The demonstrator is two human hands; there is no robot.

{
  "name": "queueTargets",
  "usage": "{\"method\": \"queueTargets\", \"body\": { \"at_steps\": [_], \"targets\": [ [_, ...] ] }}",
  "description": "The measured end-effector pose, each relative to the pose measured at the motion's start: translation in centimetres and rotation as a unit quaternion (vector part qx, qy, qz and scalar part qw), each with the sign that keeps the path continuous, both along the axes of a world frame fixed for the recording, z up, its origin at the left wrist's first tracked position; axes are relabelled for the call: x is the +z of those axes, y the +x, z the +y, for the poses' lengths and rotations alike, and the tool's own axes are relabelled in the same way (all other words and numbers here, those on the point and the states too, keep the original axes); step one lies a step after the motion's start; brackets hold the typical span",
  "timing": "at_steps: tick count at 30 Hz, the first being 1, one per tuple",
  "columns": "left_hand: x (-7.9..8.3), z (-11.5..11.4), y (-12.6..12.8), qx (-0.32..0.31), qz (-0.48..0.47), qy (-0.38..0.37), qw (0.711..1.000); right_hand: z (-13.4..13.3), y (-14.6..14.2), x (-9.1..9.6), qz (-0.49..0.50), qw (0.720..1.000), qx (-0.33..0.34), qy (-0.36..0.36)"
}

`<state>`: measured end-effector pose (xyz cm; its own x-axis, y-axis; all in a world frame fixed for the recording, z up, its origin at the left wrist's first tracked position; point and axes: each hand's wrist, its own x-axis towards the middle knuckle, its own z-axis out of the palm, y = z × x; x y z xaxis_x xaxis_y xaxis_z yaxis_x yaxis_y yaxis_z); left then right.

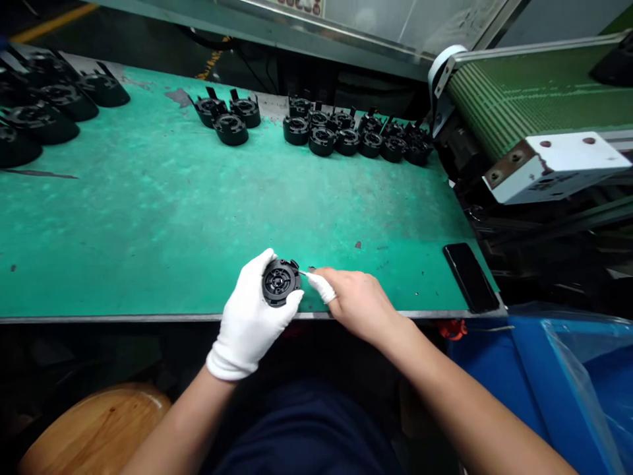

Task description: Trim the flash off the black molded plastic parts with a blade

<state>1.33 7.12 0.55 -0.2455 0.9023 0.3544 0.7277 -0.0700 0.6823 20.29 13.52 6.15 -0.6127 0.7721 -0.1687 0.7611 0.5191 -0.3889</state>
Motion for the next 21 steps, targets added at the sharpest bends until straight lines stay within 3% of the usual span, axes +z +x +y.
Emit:
{"method": "queueTargets", "body": {
  "at_steps": [3, 6, 17, 21],
  "targets": [
    [0.9, -0.2, -2.1, -0.093, -0.016, -0.049, 0.994, -0.5, 1.2, 0.4, 0.014, 0.999, 0.023, -0.04],
    [1.4, -0.2, -3.3, -0.144, -0.025, -0.072, 0.987, -0.5, 1.5, 0.5, 0.028, 0.995, 0.08, -0.056],
    [2.2, 0.7, -3.8, -0.175, 0.018, -0.106, 0.979, 0.8, -0.3, 2.1, -0.036, 0.982, 0.145, -0.116],
    [2.4, 1.3, -4.4, -0.201, 0.01, -0.12, 0.972, 1.3, -0.1, 2.2, -0.032, 0.985, 0.145, -0.093]
  ]
}}
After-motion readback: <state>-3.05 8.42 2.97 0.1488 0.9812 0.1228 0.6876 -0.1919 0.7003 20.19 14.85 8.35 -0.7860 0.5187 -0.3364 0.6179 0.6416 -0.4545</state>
